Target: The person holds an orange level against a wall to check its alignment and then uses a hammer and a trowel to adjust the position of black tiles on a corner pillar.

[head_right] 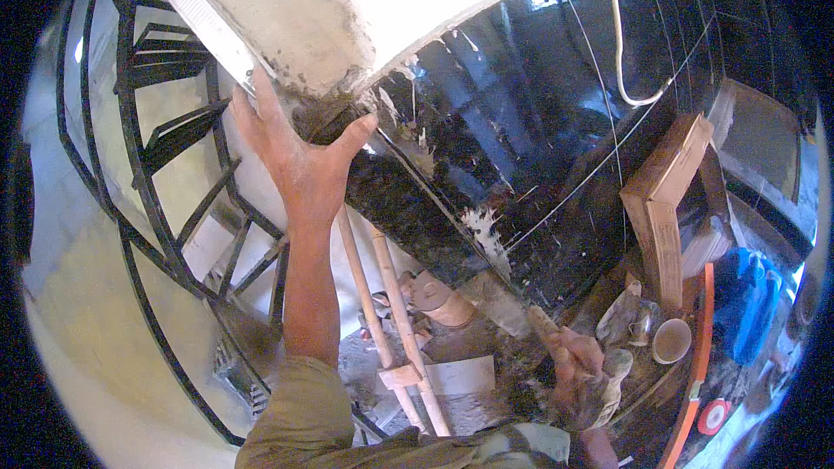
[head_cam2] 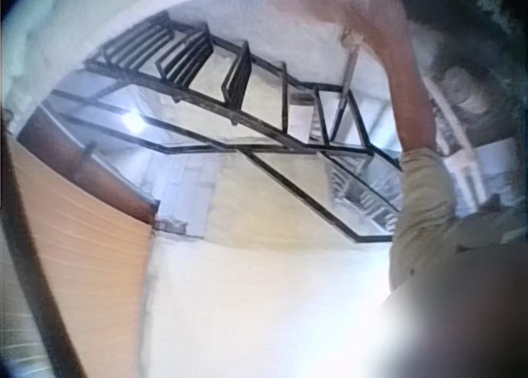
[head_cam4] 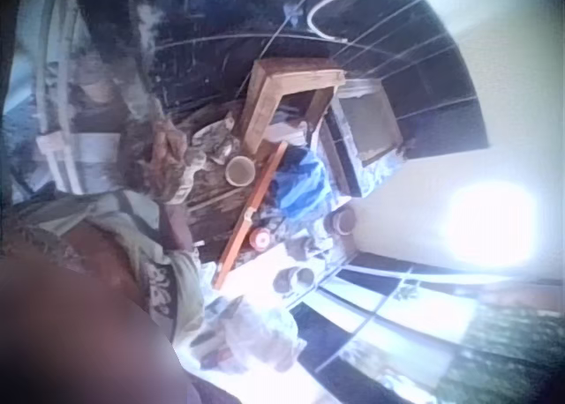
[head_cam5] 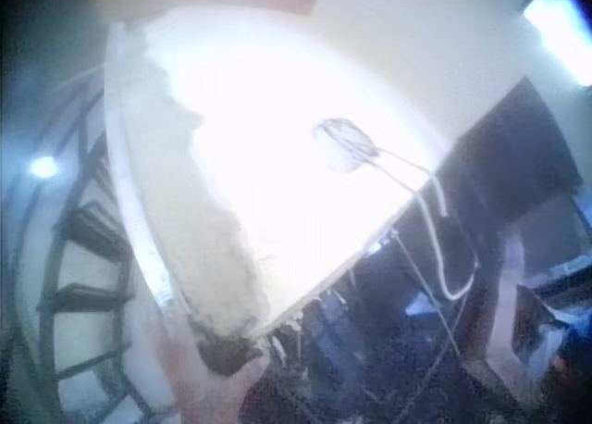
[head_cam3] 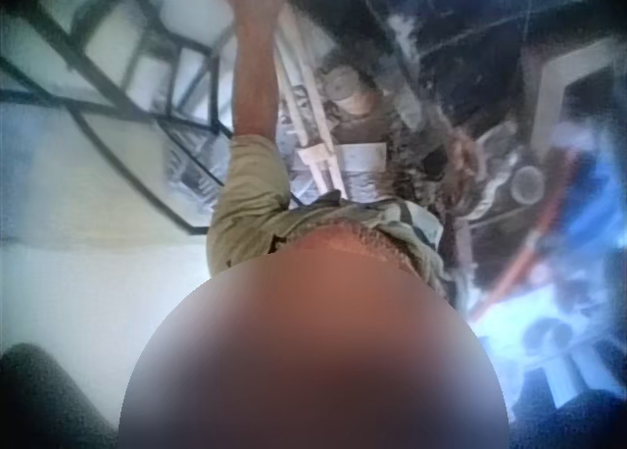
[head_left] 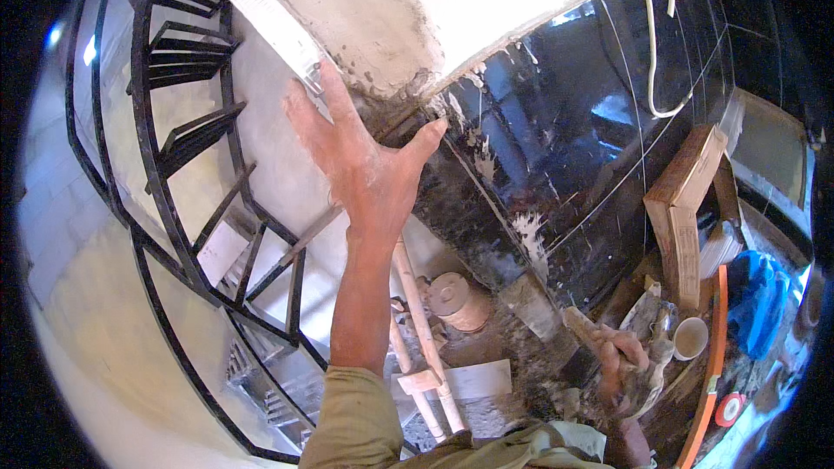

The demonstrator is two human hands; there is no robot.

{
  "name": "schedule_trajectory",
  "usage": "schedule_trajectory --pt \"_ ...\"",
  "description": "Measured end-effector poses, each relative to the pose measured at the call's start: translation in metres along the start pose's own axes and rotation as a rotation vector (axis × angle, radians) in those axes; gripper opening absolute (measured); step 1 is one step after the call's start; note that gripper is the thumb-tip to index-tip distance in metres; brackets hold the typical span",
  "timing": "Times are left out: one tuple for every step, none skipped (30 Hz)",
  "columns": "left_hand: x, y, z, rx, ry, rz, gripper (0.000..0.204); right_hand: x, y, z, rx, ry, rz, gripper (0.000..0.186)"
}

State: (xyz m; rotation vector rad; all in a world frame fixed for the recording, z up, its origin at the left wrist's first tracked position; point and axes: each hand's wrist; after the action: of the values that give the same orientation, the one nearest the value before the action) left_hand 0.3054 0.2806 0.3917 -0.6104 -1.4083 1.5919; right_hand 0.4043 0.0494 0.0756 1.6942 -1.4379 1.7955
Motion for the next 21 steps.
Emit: schedule_trajectory --pt "-0.001 -0.001 -0.001 0.004 0.002 0.008 0.119 0.013 -0.004 0.003 0.05 0.199 0.123 0.013" --pt "-0.001 -0.002 -0.002 0.008 0.005 0.016 0.118 0.013 -0.004 0.003 0.079 0.301 0.187 0.013" --pt "-0.001 -0.002 -0.003 0.001 0.005 0.021 0.118 0.012 -0.005 0.004 0.102 0.402 0.253 0.013" --pt "0.001 -0.002 -0.002 -0.005 0.004 0.023 0.116 -0.001 0.003 -0.001 0.016 0.058 0.056 0.013" --pt "0.002 -0.003 0.0 -0.01 -0.004 0.025 0.114 -0.012 0.007 0.0 -0.008 -0.111 -0.04 0.014" --pt "0.003 -0.004 0.002 -0.02 -0.011 0.031 0.114 -0.024 0.012 0.0 -0.049 -0.289 -0.137 0.014" --pt "0.003 -0.006 0.0 -0.038 0.022 0.006 0.11 -0.031 0.014 0.004 -0.017 -0.309 -0.143 0.013" --pt "0.004 -0.008 -0.001 -0.056 0.054 -0.019 0.107 -0.032 0.014 0.007 0.001 -0.316 -0.143 0.013" --pt "0.004 -0.009 -0.002 -0.062 0.056 -0.014 0.107 -0.029 0.013 0.01 0.019 -0.323 -0.143 0.012" --pt "0.004 -0.01 -0.003 -0.069 0.072 -0.022 0.104 -0.009 0.009 0.007 0.004 -0.14 -0.137 0.012" --pt "0.004 -0.01 -0.004 -0.077 0.09 -0.029 0.101 0.004 0.006 0.003 -0.014 0.044 -0.129 0.013" --pt "0.004 -0.009 -0.005 -0.081 0.091 -0.025 0.101 0.007 0.006 0.002 -0.012 0.049 -0.126 0.013" --pt "0.002 -0.008 -0.006 -0.097 0.097 -0.001 0.096 0.009 0.006 0.001 -0.014 0.045 -0.158 0.012" --pt "0.001 -0.007 -0.007 -0.113 0.103 0.024 0.091 0.01 0.006 0.002 -0.013 0.045 -0.174 0.012" --pt "0.004 -0.007 -0.006 -0.115 0.101 0.029 0.091 0.011 0.006 0.003 -0.011 0.044 -0.19 0.013" --pt "0.01 -0.008 -0.005 -0.135 0.063 0.019 0.085 0.01 0.005 0.004 -0.002 0.062 -0.175 0.012" --pt "0.013 -0.008 -0.005 -0.154 0.025 0.011 0.079 0.01 0.005 0.004 0.009 0.08 -0.16 0.012" --pt "0.011 -0.006 -0.001 -0.154 0.024 0.018 0.079 0.006 0.005 0.005 0.014 0.086 -0.16 0.012" --pt "0.005 -0.003 0.001 -0.165 0.1 0.027 0.074 0.0 0.007 0.009 0.016 0.126 -0.131 0.011" --pt "0.002 0.003 0.002 -0.177 0.175 0.038 0.069 -0.005 0.008 0.011 0.02 0.168 -0.102 0.011" --pt "0.002 0.011 0.002 -0.175 0.187 0.051 0.069 -0.007 0.007 0.012 0.017 0.184 -0.106 0.011"
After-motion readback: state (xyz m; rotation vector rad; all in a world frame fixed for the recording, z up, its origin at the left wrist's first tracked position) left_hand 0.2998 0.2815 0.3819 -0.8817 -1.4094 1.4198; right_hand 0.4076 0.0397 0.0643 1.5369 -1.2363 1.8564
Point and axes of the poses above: each hand's wrist, its own y-axis away from the middle knuckle, its own z-axis out of the back of the hand, x = y × z, and after that the axes turned 7 degrees about y, right-handed
